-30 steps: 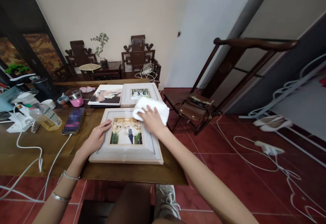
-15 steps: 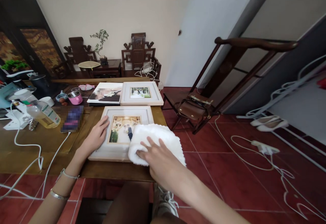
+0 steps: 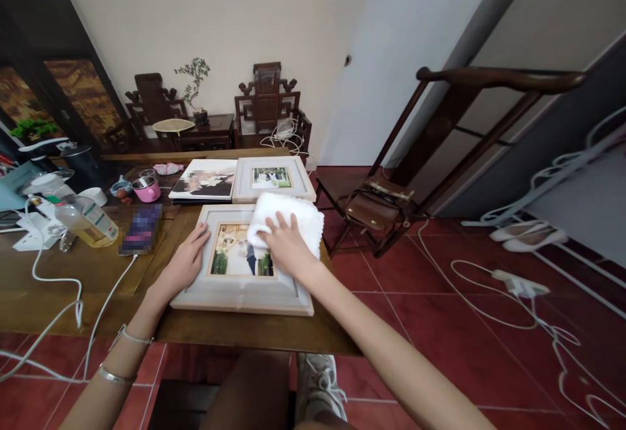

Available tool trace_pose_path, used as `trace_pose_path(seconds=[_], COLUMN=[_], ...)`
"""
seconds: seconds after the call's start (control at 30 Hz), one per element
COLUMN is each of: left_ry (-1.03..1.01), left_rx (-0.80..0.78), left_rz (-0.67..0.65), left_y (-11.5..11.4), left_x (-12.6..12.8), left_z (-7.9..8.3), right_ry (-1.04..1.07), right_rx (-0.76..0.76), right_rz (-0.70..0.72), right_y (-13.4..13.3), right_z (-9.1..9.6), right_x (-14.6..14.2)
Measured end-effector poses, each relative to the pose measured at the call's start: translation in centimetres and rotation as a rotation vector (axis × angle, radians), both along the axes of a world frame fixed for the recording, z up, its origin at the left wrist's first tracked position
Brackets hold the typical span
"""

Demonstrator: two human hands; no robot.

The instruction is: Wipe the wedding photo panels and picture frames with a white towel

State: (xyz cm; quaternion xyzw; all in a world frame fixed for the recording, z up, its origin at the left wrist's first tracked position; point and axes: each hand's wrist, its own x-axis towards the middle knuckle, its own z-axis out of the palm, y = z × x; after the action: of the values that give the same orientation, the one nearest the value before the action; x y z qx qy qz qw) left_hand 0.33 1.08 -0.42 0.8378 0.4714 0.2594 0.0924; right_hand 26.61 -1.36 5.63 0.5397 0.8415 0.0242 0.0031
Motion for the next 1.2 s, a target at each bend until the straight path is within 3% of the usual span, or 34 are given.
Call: trace_pose_path(seconds=[0.2, 0.33, 0.43, 0.53, 0.67, 0.77, 0.9, 1.07, 1.13, 1.2], left_ry=[-0.012, 0.006, -0.002, -0.002, 0.020, 0.031, 0.018, -0.026, -0.030, -0.032], left_rx=[0.010, 0.032, 0.029, 0.025, 0.023, 0.030, 0.032, 0.029, 0.023, 0.018], left_rz=[-0.008, -0.022, -0.048, -0.061, -0.045, -0.027, -0.010, -0.011, -0.017, -0.024], left_y=[0.1, 0.3, 0.5, 0.5, 0.3, 0.1, 0.0, 0.2, 0.3, 0.3], left_x=[0.1, 0.1, -0.1, -0.1, 0.0, 0.2, 0.4, 0.3, 0.3, 0.2], left_z=[-0.2, -0.5, -0.6, -0.5, 0.0, 0.2, 0.2, -0.2, -0.4, -0.5], right_ry=[0.055, 0.076, 0.093, 0.100, 0.061, 0.022, 0.013, 0.078, 0.088, 0.102], right_rx=[-0.297, -0.338, -0.234, -0.058, 0.091, 0.072, -0.049, -0.342, -0.396, -0.373], right_rz=[0.154, 0.155, 0.099, 0.029, -0.021, -0.001, 0.066, 0.176, 0.215, 0.228], right_y=[-9.7, -11.4, -8.7, -3.6, 2.9, 3.9, -0.8, -9.1, -10.8, -11.0], right_z=[4.0, 4.4, 2.5, 0.5, -0.6, -0.9, -0.1, 3.6, 4.3, 3.9], right_x=[-0.2, -0.6, -0.6, -0.2, 0.0, -0.2, -0.7, -1.2, -1.5, -1.9])
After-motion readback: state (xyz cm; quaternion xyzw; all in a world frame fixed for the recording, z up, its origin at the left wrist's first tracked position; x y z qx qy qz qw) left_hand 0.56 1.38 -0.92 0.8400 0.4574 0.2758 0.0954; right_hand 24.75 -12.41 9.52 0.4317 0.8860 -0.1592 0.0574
